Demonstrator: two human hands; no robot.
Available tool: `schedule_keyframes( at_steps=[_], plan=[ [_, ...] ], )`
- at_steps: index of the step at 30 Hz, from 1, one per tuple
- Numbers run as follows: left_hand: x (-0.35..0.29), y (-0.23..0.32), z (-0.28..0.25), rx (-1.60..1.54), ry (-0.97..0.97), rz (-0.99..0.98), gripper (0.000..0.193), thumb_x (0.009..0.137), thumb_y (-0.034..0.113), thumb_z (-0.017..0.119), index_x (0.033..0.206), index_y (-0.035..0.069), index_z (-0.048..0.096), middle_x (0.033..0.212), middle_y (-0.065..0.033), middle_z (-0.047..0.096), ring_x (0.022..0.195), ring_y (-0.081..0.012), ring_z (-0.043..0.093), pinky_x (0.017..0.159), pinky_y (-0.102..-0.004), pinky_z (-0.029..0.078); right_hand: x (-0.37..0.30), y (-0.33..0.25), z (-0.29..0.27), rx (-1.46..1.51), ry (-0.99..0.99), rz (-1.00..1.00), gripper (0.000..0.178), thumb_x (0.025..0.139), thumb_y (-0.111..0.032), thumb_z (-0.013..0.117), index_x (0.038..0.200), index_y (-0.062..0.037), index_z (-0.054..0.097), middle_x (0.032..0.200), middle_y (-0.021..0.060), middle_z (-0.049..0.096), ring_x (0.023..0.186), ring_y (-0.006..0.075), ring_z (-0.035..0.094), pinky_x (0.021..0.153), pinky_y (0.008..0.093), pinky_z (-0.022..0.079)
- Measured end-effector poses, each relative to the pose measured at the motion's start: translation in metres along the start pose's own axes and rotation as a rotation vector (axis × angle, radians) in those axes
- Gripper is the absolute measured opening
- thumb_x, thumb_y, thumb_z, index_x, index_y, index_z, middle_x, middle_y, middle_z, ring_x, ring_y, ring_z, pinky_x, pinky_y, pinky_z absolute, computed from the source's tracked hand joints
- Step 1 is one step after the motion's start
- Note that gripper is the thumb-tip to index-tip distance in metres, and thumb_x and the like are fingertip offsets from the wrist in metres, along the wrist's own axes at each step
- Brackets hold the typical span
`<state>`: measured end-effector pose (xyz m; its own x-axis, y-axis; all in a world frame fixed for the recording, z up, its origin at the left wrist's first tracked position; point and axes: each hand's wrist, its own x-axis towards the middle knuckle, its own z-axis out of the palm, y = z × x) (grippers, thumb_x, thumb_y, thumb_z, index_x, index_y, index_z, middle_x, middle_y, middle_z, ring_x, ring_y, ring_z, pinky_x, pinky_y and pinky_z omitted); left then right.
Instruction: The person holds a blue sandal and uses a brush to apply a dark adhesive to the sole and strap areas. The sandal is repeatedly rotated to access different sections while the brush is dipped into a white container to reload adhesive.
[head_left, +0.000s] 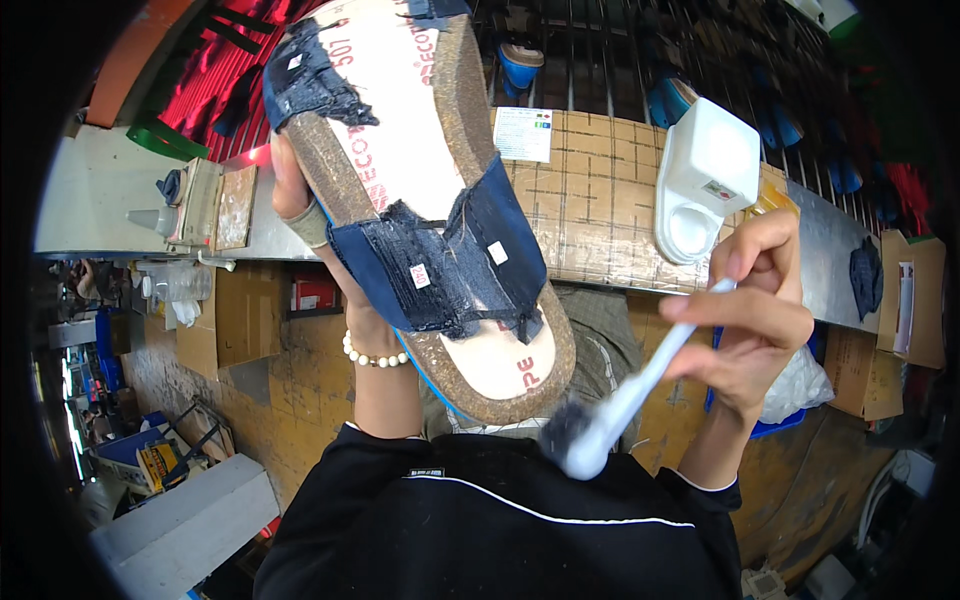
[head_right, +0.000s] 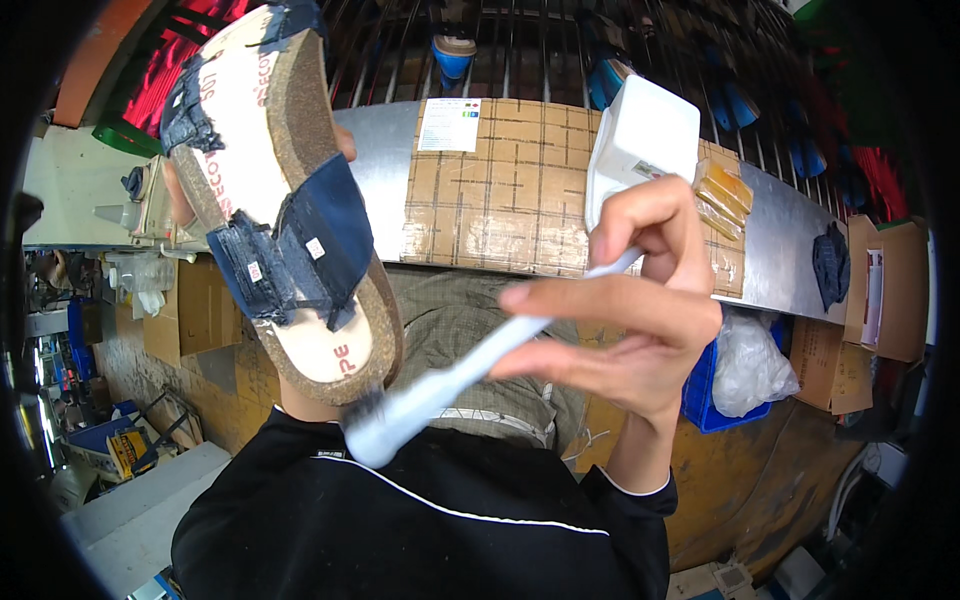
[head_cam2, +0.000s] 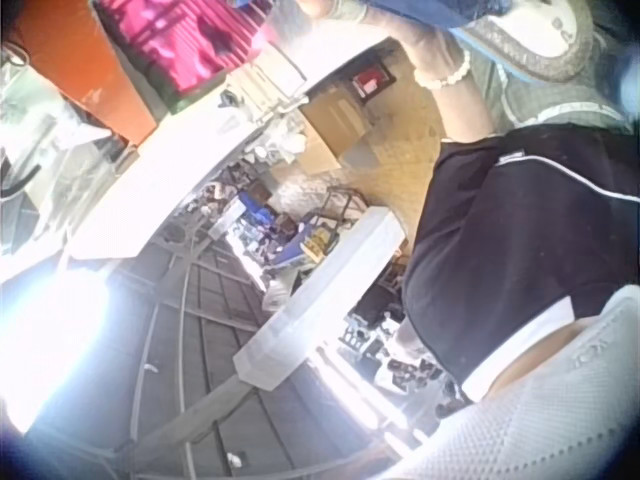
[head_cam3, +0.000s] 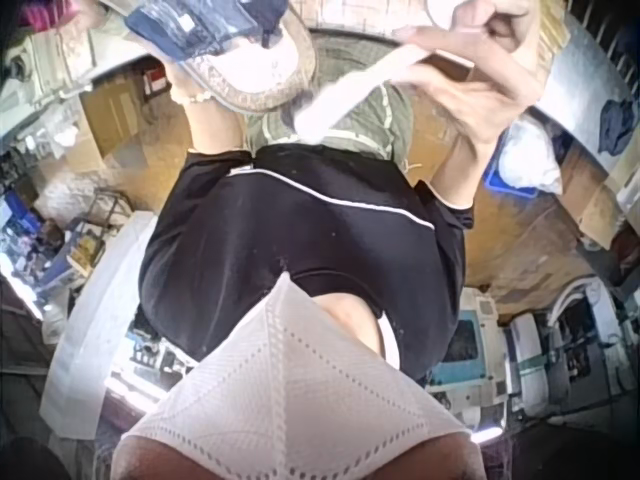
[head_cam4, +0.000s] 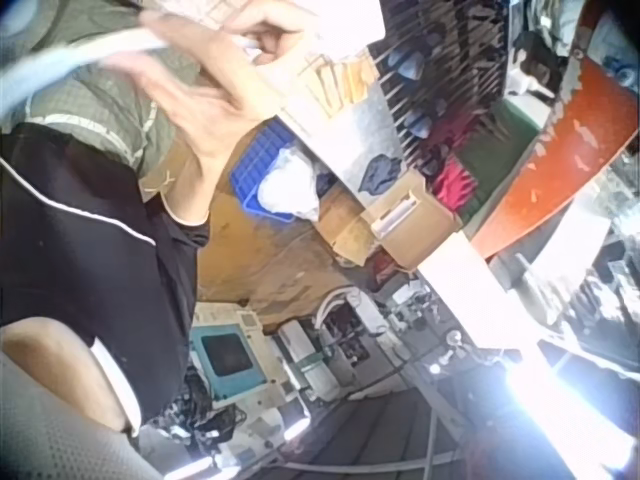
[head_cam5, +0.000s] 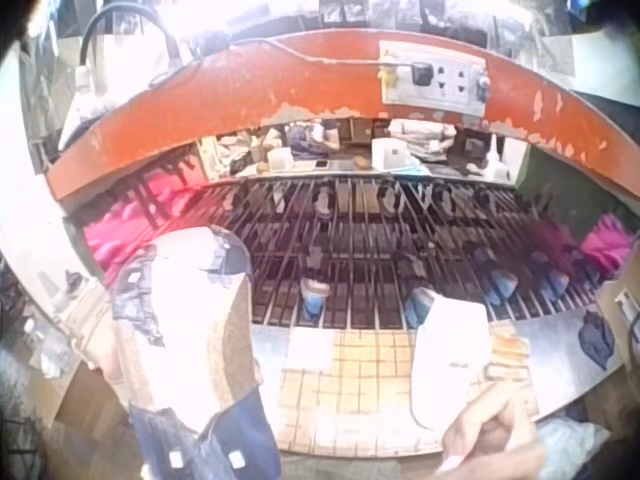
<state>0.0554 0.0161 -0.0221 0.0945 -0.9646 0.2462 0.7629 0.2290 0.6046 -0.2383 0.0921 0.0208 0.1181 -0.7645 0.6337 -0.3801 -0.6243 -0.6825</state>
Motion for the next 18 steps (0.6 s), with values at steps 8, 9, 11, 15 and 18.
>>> schedule_keyframes(
  at_steps=[8,9,11,15,18],
  plan=[
    [-0.007,-0.021,0.058,0.365,0.091,0.181,0.048,0.103,0.051,0.035,0.127,0.011,0.047,0.123,-0.0012,0.056,0.114,-0.0088,0.054,0.103,-0.0287,0.043,0.006,0.004,0.003,0.077,-0.03,0.011,0.044,0.047,-0.035,0.091,0.085,-0.0152,0.081,0.087,-0.0005,0.04,0.078,0.0141,0.043,0.062,0.0244,0.031],
    [-0.005,-0.022,0.06,0.401,0.095,0.195,0.048,0.102,0.051,0.035,0.126,0.011,0.047,0.123,-0.0011,0.056,0.115,-0.0087,0.054,0.103,-0.0287,0.043,0.006,0.003,0.004,0.042,0.002,0.059,0.044,0.047,-0.035,0.091,0.085,-0.0153,0.081,0.087,-0.0006,0.04,0.079,0.0142,0.042,0.062,0.0248,0.031],
    [-0.006,-0.023,0.06,0.44,0.103,0.204,0.049,0.102,0.051,0.036,0.127,0.01,0.047,0.123,-0.0016,0.056,0.115,-0.0093,0.054,0.103,-0.0289,0.043,0.005,0.012,0.006,0.076,-0.041,-0.022,0.045,0.046,-0.035,0.091,0.086,-0.0158,0.081,0.087,-0.0007,0.041,0.078,0.0144,0.042,0.061,0.0253,0.03],
    [-0.01,-0.028,0.056,0.392,0.076,0.145,0.052,0.102,0.052,0.037,0.129,0.009,0.047,0.125,-0.0027,0.056,0.115,-0.0104,0.055,0.102,-0.0295,0.044,0.008,0.013,0.001,0.153,-0.102,-0.044,0.045,0.045,-0.035,0.091,0.085,-0.0156,0.081,0.085,-0.0006,0.041,0.079,0.0144,0.043,0.061,0.0254,0.031],
    [-0.007,-0.029,0.051,0.323,0.07,0.067,0.054,0.101,0.053,0.038,0.13,0.009,0.047,0.126,-0.0036,0.056,0.115,-0.0113,0.055,0.102,-0.0298,0.045,0.013,0.013,0.007,0.113,-0.06,-0.004,0.046,0.046,-0.036,0.092,0.085,-0.0167,0.081,0.085,-0.0014,0.041,0.078,0.0141,0.042,0.06,0.0245,0.029]
  ],
)
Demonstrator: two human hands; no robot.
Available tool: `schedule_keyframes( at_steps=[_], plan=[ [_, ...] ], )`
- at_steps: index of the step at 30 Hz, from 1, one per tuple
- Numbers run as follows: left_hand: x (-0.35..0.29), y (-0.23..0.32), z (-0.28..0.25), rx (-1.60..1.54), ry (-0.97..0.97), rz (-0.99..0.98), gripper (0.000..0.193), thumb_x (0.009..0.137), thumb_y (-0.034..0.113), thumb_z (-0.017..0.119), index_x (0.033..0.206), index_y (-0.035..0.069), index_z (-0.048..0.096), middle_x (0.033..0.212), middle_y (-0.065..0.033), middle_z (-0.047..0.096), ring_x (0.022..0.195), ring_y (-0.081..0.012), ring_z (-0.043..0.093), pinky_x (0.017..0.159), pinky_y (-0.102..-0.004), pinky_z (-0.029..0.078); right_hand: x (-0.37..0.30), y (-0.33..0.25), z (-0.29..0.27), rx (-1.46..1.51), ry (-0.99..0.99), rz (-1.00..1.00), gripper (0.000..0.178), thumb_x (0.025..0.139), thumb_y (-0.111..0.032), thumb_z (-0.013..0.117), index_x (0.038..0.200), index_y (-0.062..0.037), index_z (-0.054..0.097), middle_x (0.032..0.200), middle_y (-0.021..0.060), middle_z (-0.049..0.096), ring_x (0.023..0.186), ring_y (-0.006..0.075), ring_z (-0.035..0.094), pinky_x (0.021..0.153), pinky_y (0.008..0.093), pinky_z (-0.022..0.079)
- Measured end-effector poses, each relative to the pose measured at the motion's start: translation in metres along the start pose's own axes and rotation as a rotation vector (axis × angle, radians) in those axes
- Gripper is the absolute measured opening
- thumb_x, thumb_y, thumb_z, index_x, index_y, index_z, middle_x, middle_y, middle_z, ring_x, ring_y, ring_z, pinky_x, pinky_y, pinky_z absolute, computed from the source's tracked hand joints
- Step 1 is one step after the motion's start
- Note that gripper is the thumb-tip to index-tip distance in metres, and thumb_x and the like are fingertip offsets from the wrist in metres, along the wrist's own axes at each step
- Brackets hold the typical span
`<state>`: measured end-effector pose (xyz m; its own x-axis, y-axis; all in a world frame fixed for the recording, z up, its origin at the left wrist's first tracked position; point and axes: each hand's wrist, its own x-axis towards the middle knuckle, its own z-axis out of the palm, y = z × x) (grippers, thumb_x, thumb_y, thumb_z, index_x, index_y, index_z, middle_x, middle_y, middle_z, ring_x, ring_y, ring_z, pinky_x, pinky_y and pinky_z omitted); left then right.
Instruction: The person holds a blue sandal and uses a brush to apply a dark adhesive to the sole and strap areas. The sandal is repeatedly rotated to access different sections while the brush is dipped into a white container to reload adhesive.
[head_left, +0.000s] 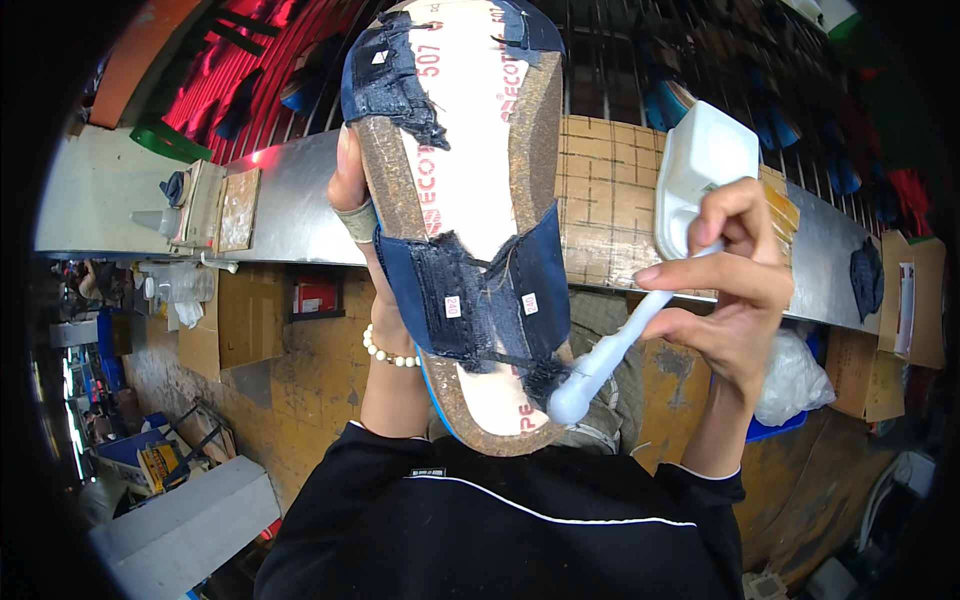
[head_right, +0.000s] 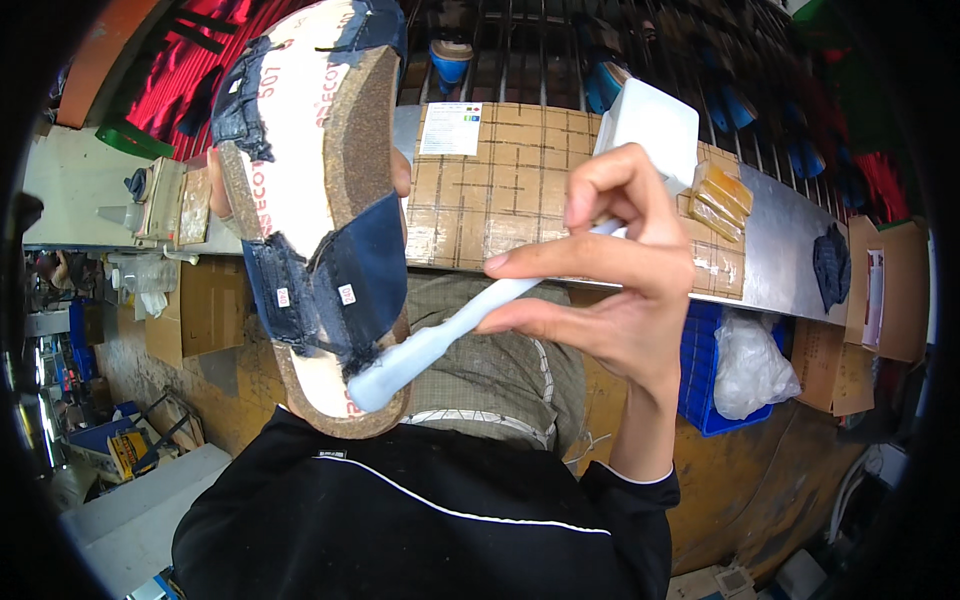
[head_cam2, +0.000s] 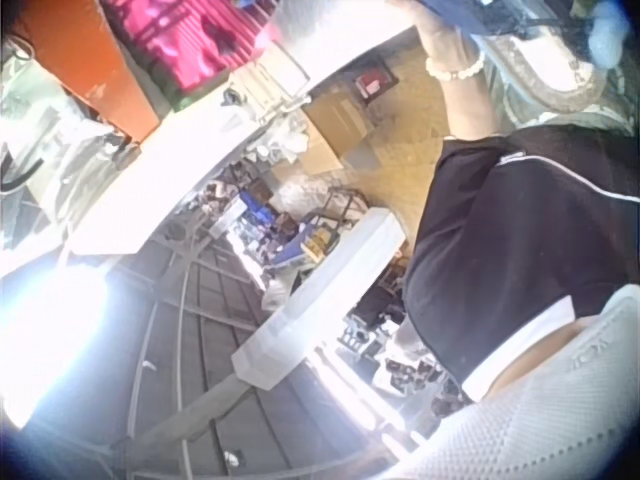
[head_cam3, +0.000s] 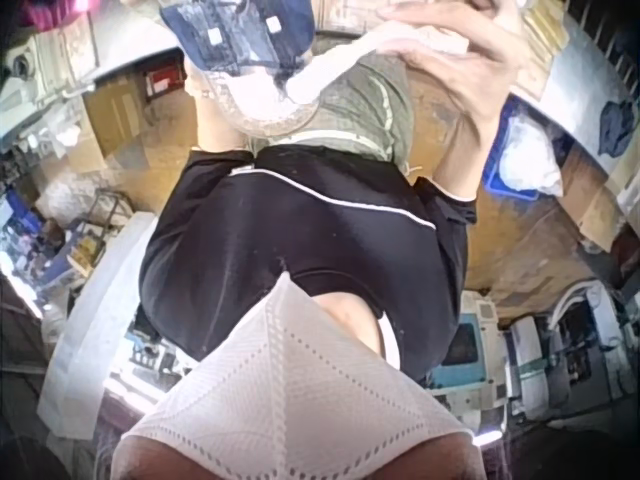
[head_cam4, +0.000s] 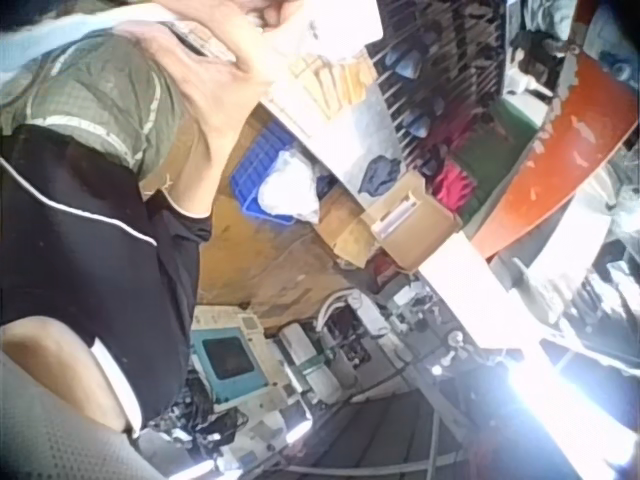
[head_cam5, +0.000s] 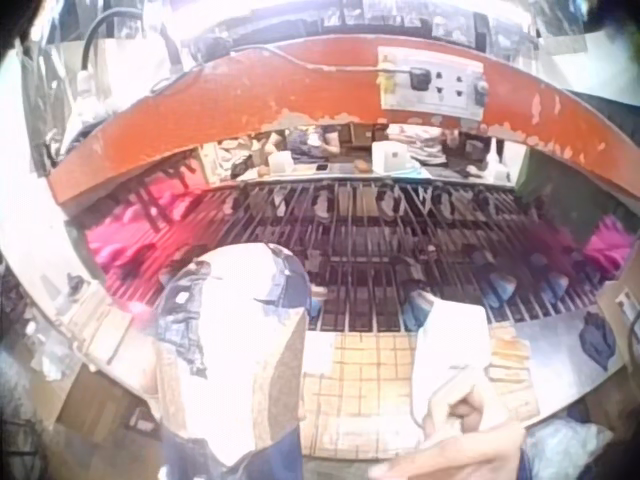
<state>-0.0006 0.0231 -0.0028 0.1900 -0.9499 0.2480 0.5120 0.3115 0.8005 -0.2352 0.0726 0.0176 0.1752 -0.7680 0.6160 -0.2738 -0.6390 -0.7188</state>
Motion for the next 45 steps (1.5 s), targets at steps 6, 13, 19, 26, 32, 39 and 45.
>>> schedule_keyframes(
  at_steps=[6,13,19,26,32,39,45],
  plan=[
    [0.0,-0.001,-0.01,-0.125,-0.043,-0.135,0.057,0.1,0.054,0.04,0.132,0.007,0.047,0.127,-0.0052,0.056,0.115,-0.013,0.056,0.101,-0.0306,0.047,-0.009,0.009,-0.005,0.176,-0.077,0.018,0.044,0.048,-0.035,0.093,0.086,-0.0165,0.081,0.087,-0.0011,0.042,0.078,0.0134,0.042,0.06,0.0236,0.029],
    [0.006,-0.002,-0.019,-0.23,-0.081,-0.249,0.062,0.099,0.056,0.041,0.135,0.006,0.047,0.13,-0.0072,0.056,0.116,-0.015,0.057,0.099,-0.0315,0.048,-0.02,-0.013,-0.013,-0.157,-0.088,0.087,0.041,0.051,-0.033,0.091,0.086,-0.0158,0.081,0.084,-0.001,0.039,0.078,0.0145,0.043,0.063,0.0265,0.033],
    [0.009,0.044,-0.049,-0.179,-0.002,0.189,0.061,0.095,0.047,0.055,0.142,0.01,0.046,0.133,-0.0091,0.059,0.128,-0.0273,0.05,0.113,-0.0482,0.032,-0.065,0.023,-0.058,-0.849,0.226,0.494,0.026,0.067,-0.026,0.086,0.085,-0.0092,0.079,0.086,0.0034,0.048,0.076,0.0178,0.048,0.067,0.0308,0.037],
    [0.035,0.071,-0.032,-0.276,-0.495,0.388,0.105,0.058,0.052,0.086,0.145,0.012,0.042,0.153,-0.0105,0.036,0.144,-0.0355,0.026,0.116,-0.0665,0.017,-0.086,0.053,-0.053,-1.149,0.135,0.521,0.021,0.073,-0.026,0.082,0.082,-0.0077,0.077,0.089,0.0053,0.052,0.08,0.0225,0.054,0.076,0.0366,0.036],
    [0.033,0.064,-0.036,-0.112,-0.29,0.356,0.092,0.067,0.048,0.082,0.146,0.029,0.04,0.156,-0.0113,0.03,0.144,-0.0376,0.024,0.117,-0.068,0.015,-0.099,0.057,-0.05,-1.218,0.187,0.463,0.019,0.075,-0.025,0.082,0.081,-0.008,0.077,0.084,0.0066,0.05,0.078,0.0227,0.054,0.073,0.0371,0.039],
    [0.015,0.031,-0.034,0.274,-0.14,0.42,0.064,0.076,0.032,0.076,0.134,0.027,0.048,0.151,-0.0173,0.034,0.142,-0.0396,0.029,0.115,-0.0615,0.024,-0.113,0.051,-0.042,-0.736,0.38,0.766,0.023,0.082,-0.022,0.078,0.083,0.0008,0.074,0.073,0.0077,0.049,0.068,0.0182,0.05,0.058,0.0337,0.039],
    [0.017,-0.004,0.006,0.488,-0.273,0.761,0.047,0.081,0.021,0.072,0.124,0.024,0.053,0.147,-0.0213,0.037,0.139,-0.0414,0.033,0.114,-0.0571,0.03,-0.039,-0.015,-0.037,-0.364,0.463,0.309,0.016,0.085,-0.014,0.071,0.093,-0.0019,0.077,0.087,0.0034,0.045,0.073,0.0099,0.041,0.062,0.0237,0.031]
  ],
)
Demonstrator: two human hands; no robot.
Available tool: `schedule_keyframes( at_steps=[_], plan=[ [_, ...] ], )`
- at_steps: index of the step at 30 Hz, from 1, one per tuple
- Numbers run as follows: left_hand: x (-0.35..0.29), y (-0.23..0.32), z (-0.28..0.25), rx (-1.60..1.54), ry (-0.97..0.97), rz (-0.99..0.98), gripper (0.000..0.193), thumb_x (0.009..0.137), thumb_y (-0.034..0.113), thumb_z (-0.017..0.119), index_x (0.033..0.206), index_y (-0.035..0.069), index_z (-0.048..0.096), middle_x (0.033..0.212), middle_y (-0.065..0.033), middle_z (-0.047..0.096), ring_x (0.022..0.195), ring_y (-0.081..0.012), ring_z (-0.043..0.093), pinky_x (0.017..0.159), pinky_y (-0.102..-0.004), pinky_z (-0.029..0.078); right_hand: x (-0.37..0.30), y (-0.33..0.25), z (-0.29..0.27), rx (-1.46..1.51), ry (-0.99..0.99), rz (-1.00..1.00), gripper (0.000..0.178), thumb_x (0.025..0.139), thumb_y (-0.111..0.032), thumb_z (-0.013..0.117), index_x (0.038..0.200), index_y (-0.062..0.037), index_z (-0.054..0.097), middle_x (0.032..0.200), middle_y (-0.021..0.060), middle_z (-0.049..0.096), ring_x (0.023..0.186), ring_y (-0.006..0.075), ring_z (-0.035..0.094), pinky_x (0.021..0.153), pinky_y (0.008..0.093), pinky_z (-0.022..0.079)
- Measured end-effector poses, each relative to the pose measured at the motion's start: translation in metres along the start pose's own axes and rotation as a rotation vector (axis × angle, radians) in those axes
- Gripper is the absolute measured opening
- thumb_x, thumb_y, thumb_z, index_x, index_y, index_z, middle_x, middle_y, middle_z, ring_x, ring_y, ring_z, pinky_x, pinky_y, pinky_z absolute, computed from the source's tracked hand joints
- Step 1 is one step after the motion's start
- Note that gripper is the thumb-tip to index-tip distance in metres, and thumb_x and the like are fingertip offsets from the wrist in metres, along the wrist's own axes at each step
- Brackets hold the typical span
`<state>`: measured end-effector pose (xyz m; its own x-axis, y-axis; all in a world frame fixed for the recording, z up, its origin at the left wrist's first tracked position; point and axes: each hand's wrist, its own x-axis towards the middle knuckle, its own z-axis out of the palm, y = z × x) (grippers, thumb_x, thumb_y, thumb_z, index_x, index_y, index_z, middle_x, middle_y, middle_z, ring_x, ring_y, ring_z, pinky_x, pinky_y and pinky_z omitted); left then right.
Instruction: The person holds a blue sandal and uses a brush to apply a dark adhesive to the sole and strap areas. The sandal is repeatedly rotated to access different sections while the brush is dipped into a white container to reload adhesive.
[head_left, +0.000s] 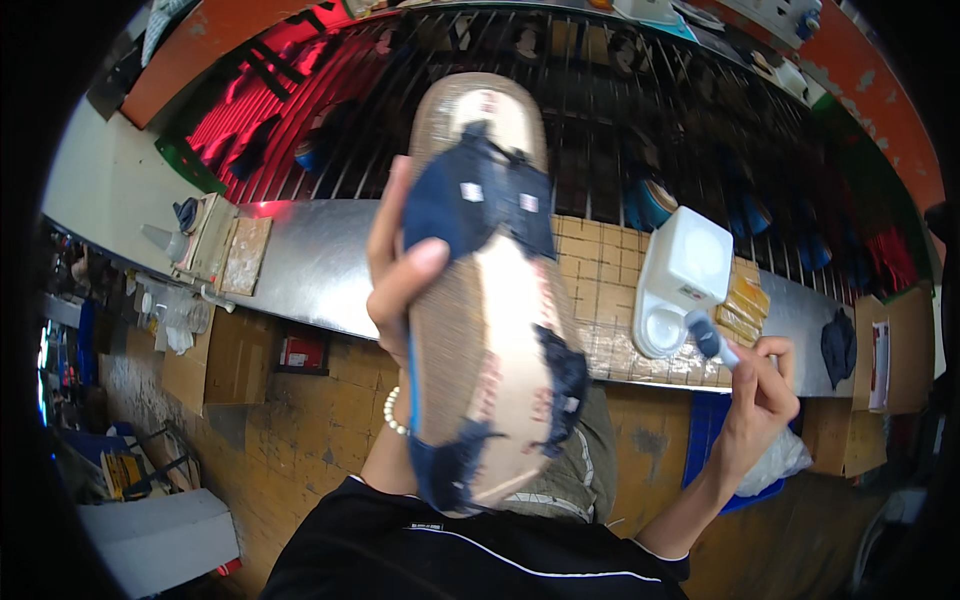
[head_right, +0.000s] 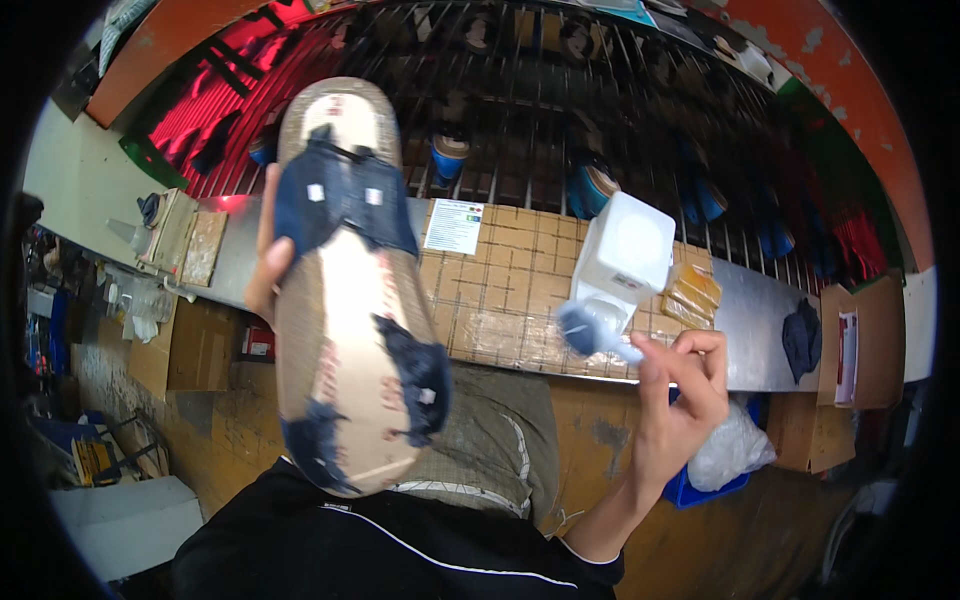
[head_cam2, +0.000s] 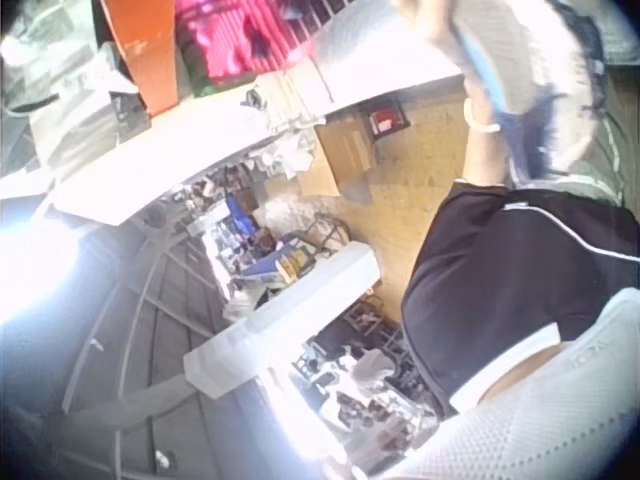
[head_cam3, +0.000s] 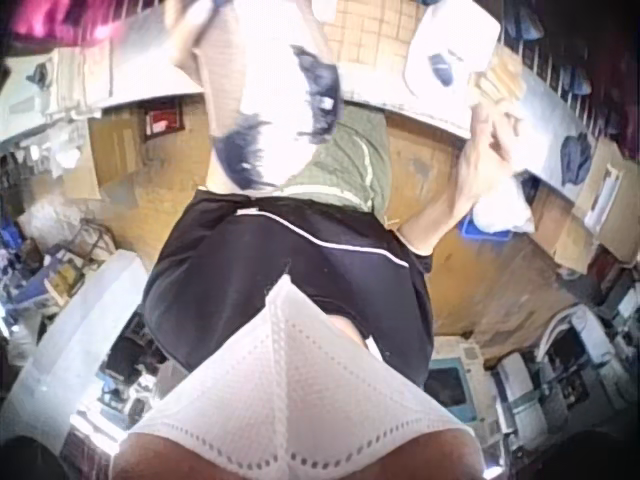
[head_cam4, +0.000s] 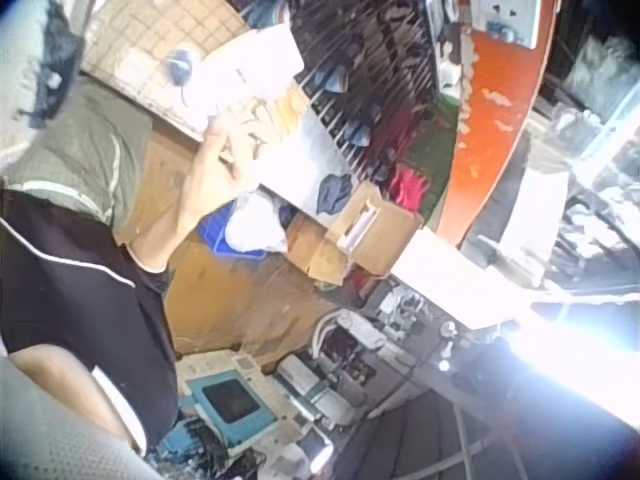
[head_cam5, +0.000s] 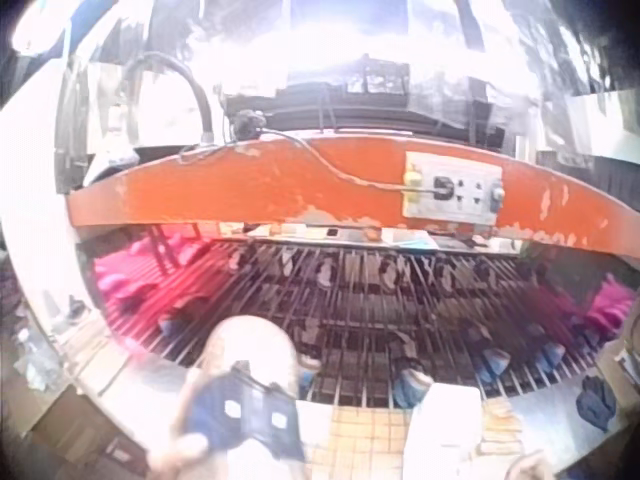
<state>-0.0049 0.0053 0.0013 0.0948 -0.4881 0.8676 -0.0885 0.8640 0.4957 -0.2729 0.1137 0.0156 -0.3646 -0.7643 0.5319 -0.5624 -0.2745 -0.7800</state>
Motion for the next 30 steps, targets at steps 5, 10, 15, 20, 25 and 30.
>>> schedule_keyframes(
  at_steps=[5,10,15,20,25,30],
  plan=[
    [-0.001,0.001,0.002,0.055,-0.053,0.205,0.034,0.086,0.012,0.068,0.116,0.022,0.057,0.144,-0.0247,0.04,0.137,-0.043,0.036,0.113,-0.0534,0.036,0.024,-0.054,0.027,0.004,-0.03,-0.341,0.039,0.061,-0.029,0.087,0.093,-0.009,0.079,0.085,0.0012,0.04,0.075,0.0129,0.041,0.062,0.0251,0.031],
    [0.008,0.013,0.015,-0.232,-0.008,0.204,0.041,0.08,0.013,0.073,0.116,0.029,0.061,0.146,-0.0227,0.039,0.14,-0.0465,0.03,0.114,-0.0564,0.031,0.039,-0.068,0.041,-0.058,0.021,-0.454,0.048,0.052,-0.031,0.09,0.094,-0.0107,0.08,0.084,0.0007,0.039,0.074,0.0141,0.041,0.062,0.0259,0.03],
    [0.007,0.035,0.014,-0.234,-0.056,-0.01,0.043,0.078,0.016,0.074,0.116,0.031,0.063,0.148,-0.0196,0.038,0.141,-0.0477,0.025,0.114,-0.058,0.03,0.05,-0.075,0.034,-0.186,0.077,-0.55,0.047,0.051,-0.025,0.09,0.094,-0.0091,0.079,0.081,0.0005,0.04,0.073,0.015,0.04,0.061,0.0278,0.029],
    [0.006,0.008,0.003,-0.066,-0.182,0.414,0.053,0.074,0.015,0.077,0.118,0.038,0.059,0.145,-0.0171,0.042,0.137,-0.0519,0.031,0.11,-0.062,0.033,0.055,-0.085,0.022,-0.325,0.059,-0.596,0.033,0.074,-0.021,0.082,0.099,-0.0008,0.076,0.084,0.0033,0.045,0.079,0.0148,0.045,0.07,0.0265,0.038],
    [0.015,0.021,0.017,-0.026,-0.105,0.489,0.056,0.071,0.015,0.078,0.117,0.04,0.057,0.139,-0.0173,0.046,0.129,-0.0526,0.041,0.106,-0.0652,0.038,0.061,-0.084,0.018,-0.338,0.105,-0.617,0.031,0.078,-0.02,0.08,0.099,0.0018,0.075,0.086,0.0045,0.045,0.08,0.015,0.044,0.071,0.0278,0.04],
    [0.013,0.028,-0.001,0.055,-0.291,0.358,0.055,0.072,0.016,0.078,0.116,0.04,0.055,0.134,-0.0179,0.05,0.124,-0.0462,0.05,0.105,-0.0668,0.038,0.067,-0.071,0.014,-0.173,0.024,-0.664,0.036,0.078,-0.025,0.08,0.1,0.0025,0.073,0.093,0.0062,0.045,0.081,0.015,0.044,0.072,0.0283,0.039]
  ],
)
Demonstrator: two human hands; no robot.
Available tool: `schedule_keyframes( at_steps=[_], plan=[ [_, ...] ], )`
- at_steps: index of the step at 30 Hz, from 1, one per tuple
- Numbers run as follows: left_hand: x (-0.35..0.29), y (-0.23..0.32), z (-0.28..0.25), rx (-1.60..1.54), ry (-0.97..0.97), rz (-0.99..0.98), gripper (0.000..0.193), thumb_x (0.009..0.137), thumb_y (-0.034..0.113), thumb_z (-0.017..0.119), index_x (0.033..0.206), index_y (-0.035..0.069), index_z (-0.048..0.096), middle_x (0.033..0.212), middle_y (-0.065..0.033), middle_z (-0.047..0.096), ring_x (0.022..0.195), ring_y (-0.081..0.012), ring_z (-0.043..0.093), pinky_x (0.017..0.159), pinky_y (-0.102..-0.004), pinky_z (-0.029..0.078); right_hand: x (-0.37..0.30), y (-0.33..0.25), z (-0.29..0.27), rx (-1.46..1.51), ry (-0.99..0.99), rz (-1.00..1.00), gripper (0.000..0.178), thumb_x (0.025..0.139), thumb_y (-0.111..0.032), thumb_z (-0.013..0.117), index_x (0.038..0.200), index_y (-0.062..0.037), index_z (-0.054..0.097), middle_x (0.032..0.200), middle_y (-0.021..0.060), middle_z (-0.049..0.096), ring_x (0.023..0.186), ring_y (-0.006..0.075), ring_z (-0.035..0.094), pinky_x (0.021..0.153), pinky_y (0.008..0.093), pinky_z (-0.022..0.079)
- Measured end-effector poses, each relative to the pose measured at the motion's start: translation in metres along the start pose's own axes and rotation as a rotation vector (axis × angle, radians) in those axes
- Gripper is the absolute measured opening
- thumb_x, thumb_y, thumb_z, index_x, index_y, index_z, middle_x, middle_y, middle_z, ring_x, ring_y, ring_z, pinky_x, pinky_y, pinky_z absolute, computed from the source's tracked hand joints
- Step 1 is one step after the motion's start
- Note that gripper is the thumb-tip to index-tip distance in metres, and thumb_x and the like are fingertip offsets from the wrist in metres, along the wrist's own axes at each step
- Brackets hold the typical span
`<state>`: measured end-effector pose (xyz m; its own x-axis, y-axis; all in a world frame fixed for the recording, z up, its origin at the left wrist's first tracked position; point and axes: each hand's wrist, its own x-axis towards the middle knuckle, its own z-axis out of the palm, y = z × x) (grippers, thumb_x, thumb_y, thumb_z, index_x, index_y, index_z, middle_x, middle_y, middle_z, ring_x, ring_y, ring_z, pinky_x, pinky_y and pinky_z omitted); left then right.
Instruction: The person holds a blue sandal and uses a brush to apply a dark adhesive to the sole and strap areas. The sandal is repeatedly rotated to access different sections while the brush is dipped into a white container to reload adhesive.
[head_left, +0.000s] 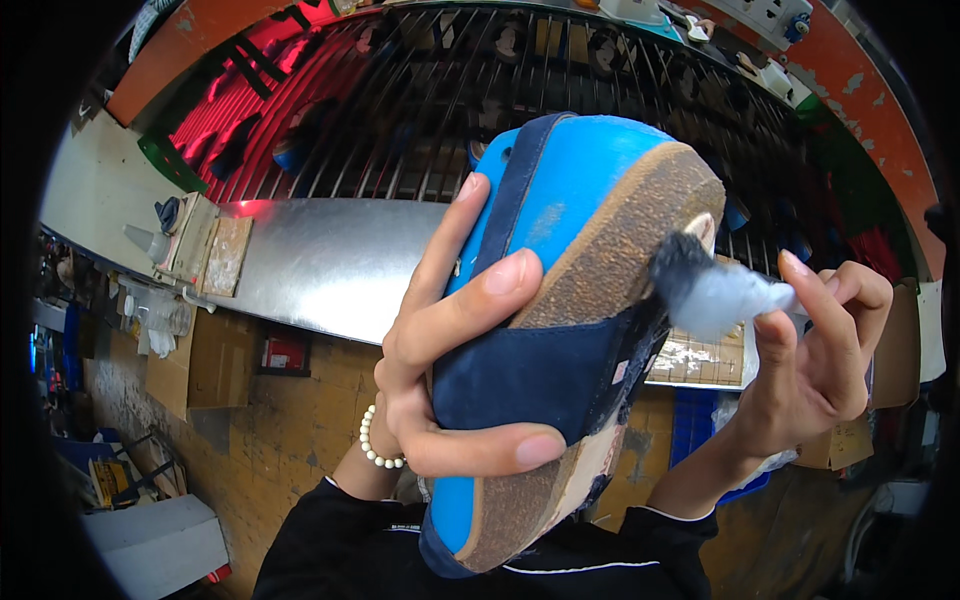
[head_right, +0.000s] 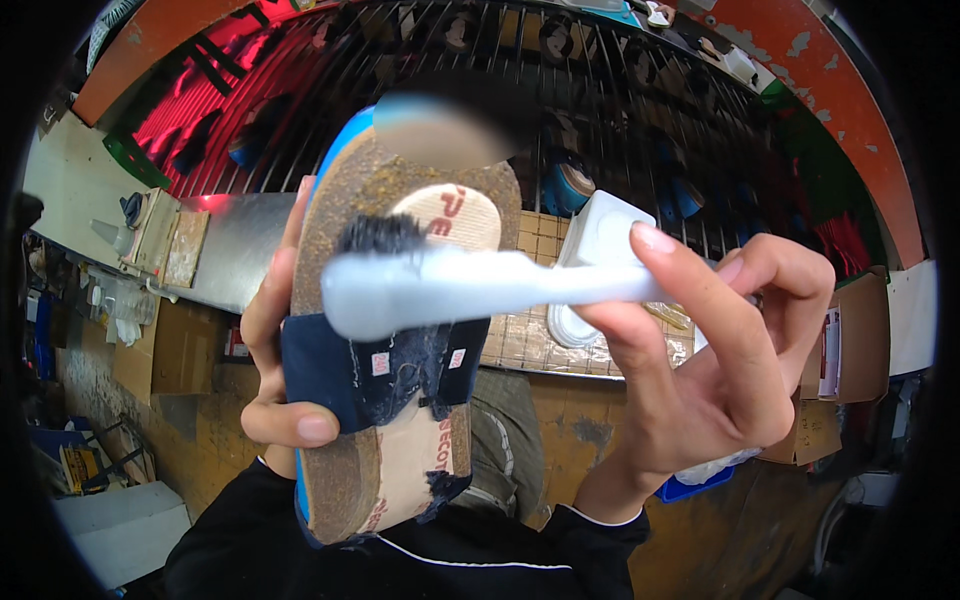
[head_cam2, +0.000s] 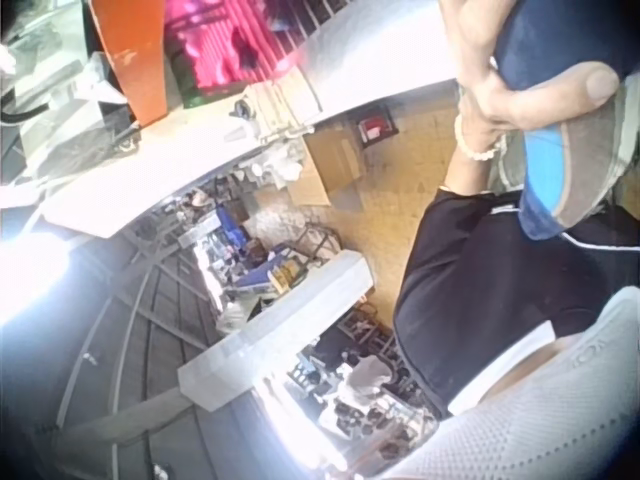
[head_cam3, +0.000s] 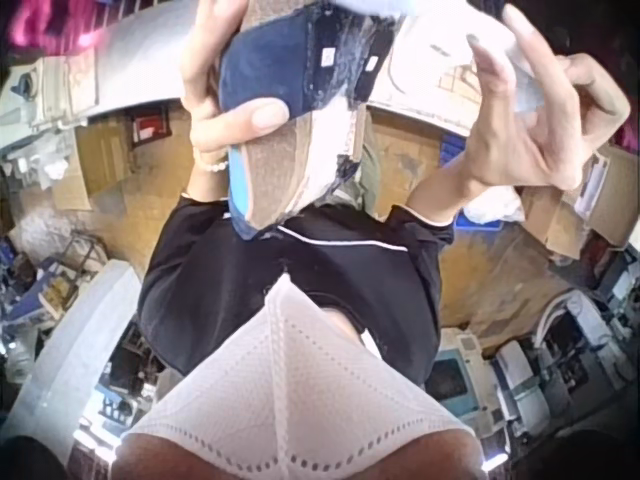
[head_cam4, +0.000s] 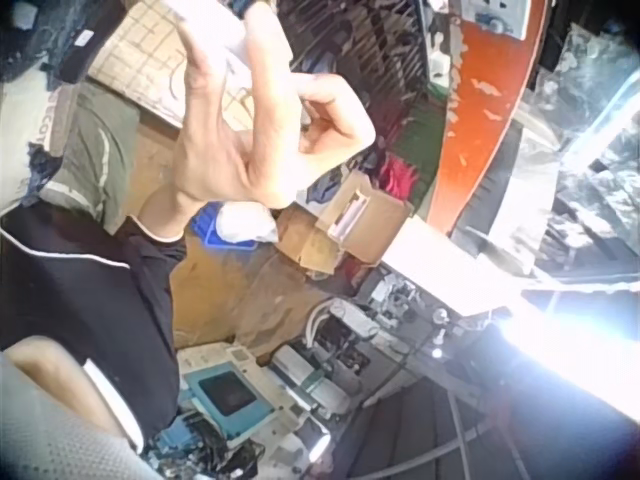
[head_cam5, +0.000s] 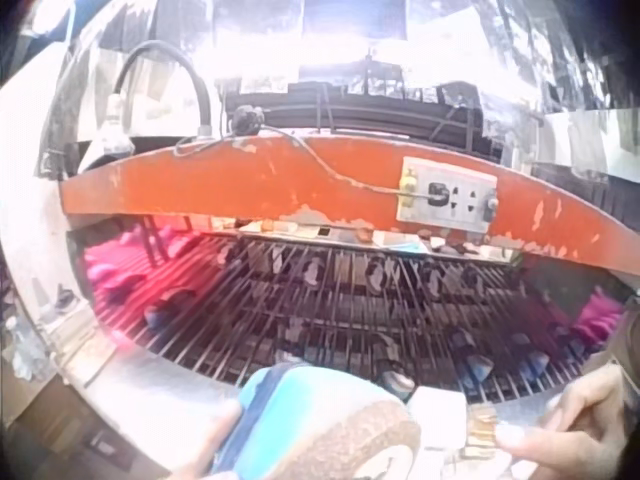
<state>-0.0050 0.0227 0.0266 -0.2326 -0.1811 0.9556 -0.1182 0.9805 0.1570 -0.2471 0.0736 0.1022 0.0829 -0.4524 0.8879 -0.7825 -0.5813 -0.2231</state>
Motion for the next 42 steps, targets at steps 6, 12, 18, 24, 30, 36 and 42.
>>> schedule_keyframes(
  at_steps=[6,12,18,24,30,36,42],
  plan=[
    [0.023,0.012,0.004,-0.029,0.052,0.065,0.049,0.075,0.016,0.076,0.114,0.038,0.056,0.13,-0.0192,0.052,0.121,-0.0383,0.056,0.105,-0.068,0.038,0.005,0.012,-0.005,0.06,-0.09,-0.076,0.041,0.076,-0.032,0.08,0.098,0.0023,0.073,0.094,0.0069,0.044,0.08,0.0164,0.043,0.068,0.0278,0.037],
    [-0.001,-0.025,0.013,-0.01,0.099,0.304,0.046,0.077,0.014,0.075,0.113,0.035,0.056,0.129,-0.0217,0.052,0.119,-0.0336,0.058,0.105,-0.0679,0.038,0.008,0.021,-0.006,0.122,-0.178,-0.085,0.046,0.073,-0.039,0.081,0.096,0.0006,0.074,0.091,0.0058,0.042,0.08,0.0169,0.043,0.068,0.0275,0.035],
    [0.005,-0.018,0.011,-0.023,0.11,0.266,0.045,0.077,0.013,0.075,0.113,0.032,0.056,0.128,-0.0251,0.052,0.12,-0.0364,0.057,0.106,-0.0674,0.037,0.003,0.024,0.0,0.221,-0.224,-0.055,0.048,0.07,-0.044,0.081,0.095,-0.0027,0.075,0.091,0.0051,0.041,0.079,0.0169,0.042,0.067,0.0271,0.032],
    [0.03,-0.006,0.013,-0.044,0.154,0.25,0.045,0.076,0.012,0.074,0.115,0.027,0.057,0.133,-0.0266,0.048,0.123,-0.0383,0.054,0.107,-0.0638,0.037,-0.003,0.029,0.0,0.29,-0.262,-0.074,0.051,0.068,-0.047,0.081,0.095,-0.0045,0.075,0.09,0.0049,0.041,0.079,0.0178,0.042,0.067,0.0273,0.031],
    [0.026,-0.001,0.014,-0.036,0.161,0.038,0.048,0.077,0.008,0.072,0.121,0.02,0.057,0.14,-0.0276,0.041,0.128,-0.0391,0.049,0.109,-0.0574,0.037,-0.011,0.022,0.006,0.37,-0.226,0.006,0.044,0.071,-0.042,0.082,0.092,-0.0039,0.076,0.09,0.0046,0.041,0.079,0.0156,0.043,0.066,0.0262,0.032],
    [0.015,0.007,0.014,-0.191,0.34,-0.316,0.05,0.078,0.005,0.07,0.126,0.013,0.057,0.147,-0.0286,0.035,0.132,-0.0398,0.043,0.11,-0.0511,0.038,-0.028,0.007,0.013,0.208,-0.162,0.169,0.039,0.058,-0.031,0.089,0.088,-0.0086,0.079,0.086,0.0028,0.045,0.075,0.0134,0.045,0.062,0.0242,0.035],
    [0.01,0.001,0.007,-0.318,0.41,-0.359,0.057,0.078,0.003,0.068,0.133,0.005,0.052,0.151,-0.0298,0.028,0.135,-0.0392,0.04,0.11,-0.0468,0.041,-0.023,-0.008,0.014,0.224,-0.136,0.129,0.04,0.058,-0.033,0.086,0.089,-0.0082,0.079,0.088,0.0019,0.041,0.077,0.0135,0.044,0.063,0.0257,0.033]
  ],
)
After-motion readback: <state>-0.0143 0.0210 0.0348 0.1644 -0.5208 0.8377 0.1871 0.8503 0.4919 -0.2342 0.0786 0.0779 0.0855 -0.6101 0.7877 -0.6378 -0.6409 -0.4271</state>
